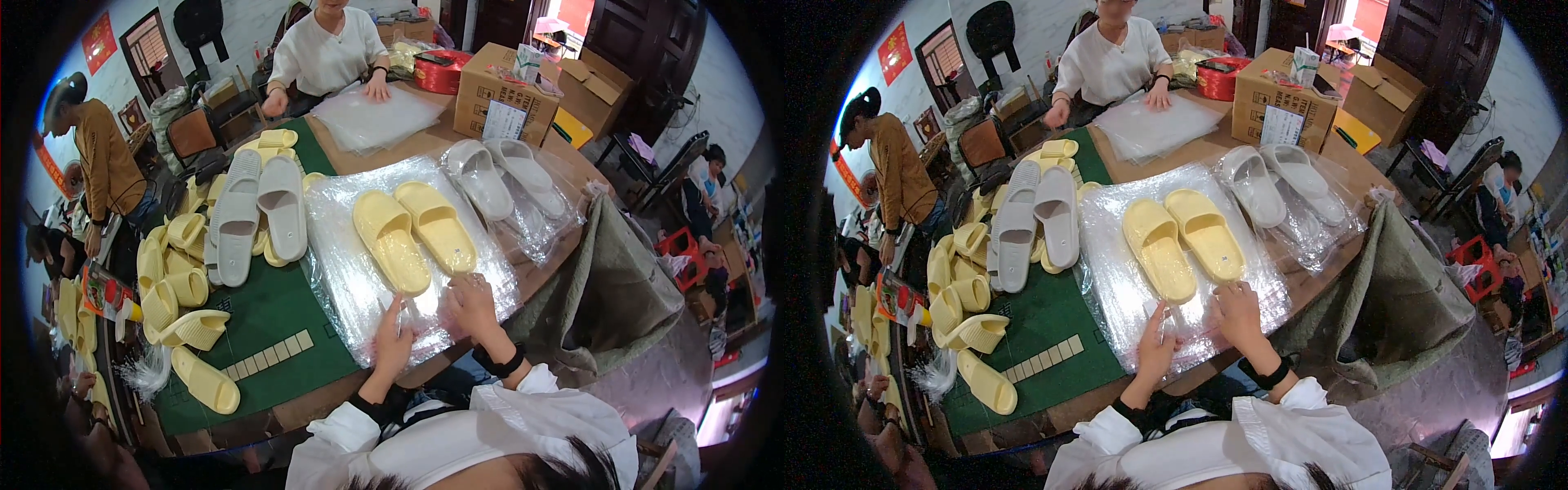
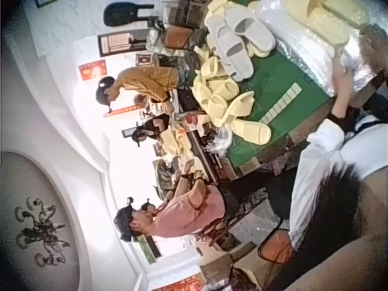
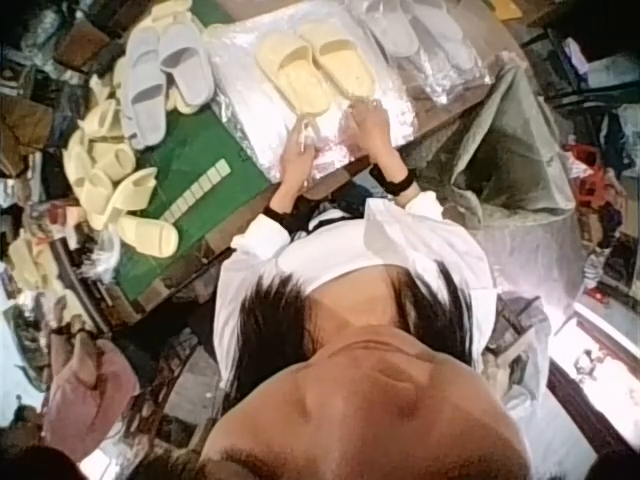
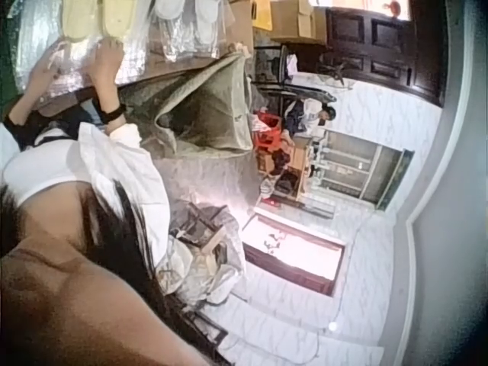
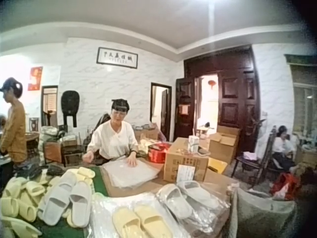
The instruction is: Packing various colored foam slippers into plastic bags.
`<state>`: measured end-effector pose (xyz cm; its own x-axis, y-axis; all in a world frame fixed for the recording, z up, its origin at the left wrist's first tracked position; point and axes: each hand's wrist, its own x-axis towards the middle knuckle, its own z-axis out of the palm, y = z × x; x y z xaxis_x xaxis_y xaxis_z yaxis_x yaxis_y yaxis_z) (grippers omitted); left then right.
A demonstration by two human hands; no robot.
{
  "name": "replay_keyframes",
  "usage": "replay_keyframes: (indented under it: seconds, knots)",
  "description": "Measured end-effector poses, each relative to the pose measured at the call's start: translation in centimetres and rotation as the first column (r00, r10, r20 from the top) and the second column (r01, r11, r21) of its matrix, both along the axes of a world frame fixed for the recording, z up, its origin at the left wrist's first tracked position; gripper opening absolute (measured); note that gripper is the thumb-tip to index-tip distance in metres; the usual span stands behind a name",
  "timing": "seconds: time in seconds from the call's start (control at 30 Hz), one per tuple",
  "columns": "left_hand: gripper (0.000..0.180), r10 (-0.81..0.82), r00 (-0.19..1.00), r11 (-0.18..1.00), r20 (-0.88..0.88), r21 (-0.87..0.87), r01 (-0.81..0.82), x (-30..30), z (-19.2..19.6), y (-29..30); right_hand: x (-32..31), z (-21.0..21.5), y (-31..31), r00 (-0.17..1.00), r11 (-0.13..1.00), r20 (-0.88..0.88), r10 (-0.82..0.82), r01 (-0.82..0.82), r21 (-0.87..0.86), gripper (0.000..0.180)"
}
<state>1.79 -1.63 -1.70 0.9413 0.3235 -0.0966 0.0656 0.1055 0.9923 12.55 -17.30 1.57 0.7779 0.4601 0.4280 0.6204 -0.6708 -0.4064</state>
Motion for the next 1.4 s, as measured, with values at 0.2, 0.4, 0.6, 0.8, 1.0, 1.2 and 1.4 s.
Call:
replay_keyframes:
  seconds: [0.2,0.4,0.6,0.8,1.0,1.2,1.4]
  knots:
    - [0.073,-0.002,1.000,0.999,-0.023,-0.041,0.001,-0.1,0.7,-0.2,-0.3,-0.7,0.3,1.000,0.999,-0.005,0.018,-0.018,0.047,0.023]
    - [0.071,0.012,1.000,1.000,0.005,0.021,-0.013,-0.1,-0.1,0.1,-2.8,2.0,0.3,0.816,0.997,-0.575,0.048,-0.074,-0.022,0.029]
    - [0.069,0.001,1.000,1.000,-0.003,0.022,-0.001,-0.1,0.2,-0.1,-3.8,1.4,-0.9,-0.141,0.640,-0.838,0.527,-0.582,0.501,0.041]
    - [0.063,0.010,1.000,0.997,-0.019,-0.077,-0.012,-0.5,4.4,-0.4,-4.2,0.5,-1.7,-0.274,0.734,-0.856,0.438,-0.441,0.517,0.052]
    - [0.047,-0.045,0.999,0.980,-0.021,-0.197,0.040,-0.8,7.8,-1.4,-3.9,1.1,-2.1,-0.073,0.613,-0.611,0.788,0.165,0.772,0.062]
    - [0.039,-0.282,0.950,0.940,0.136,-0.157,0.302,-1.3,6.1,-3.1,-2.2,2.0,-0.9,-0.149,0.393,-0.417,0.896,0.702,0.594,0.040]
    - [0.047,-0.233,0.959,0.946,0.161,-0.191,0.262,-1.3,7.0,-2.9,-1.2,1.0,-0.3,0.276,0.421,-0.677,0.682,0.609,0.672,0.028]
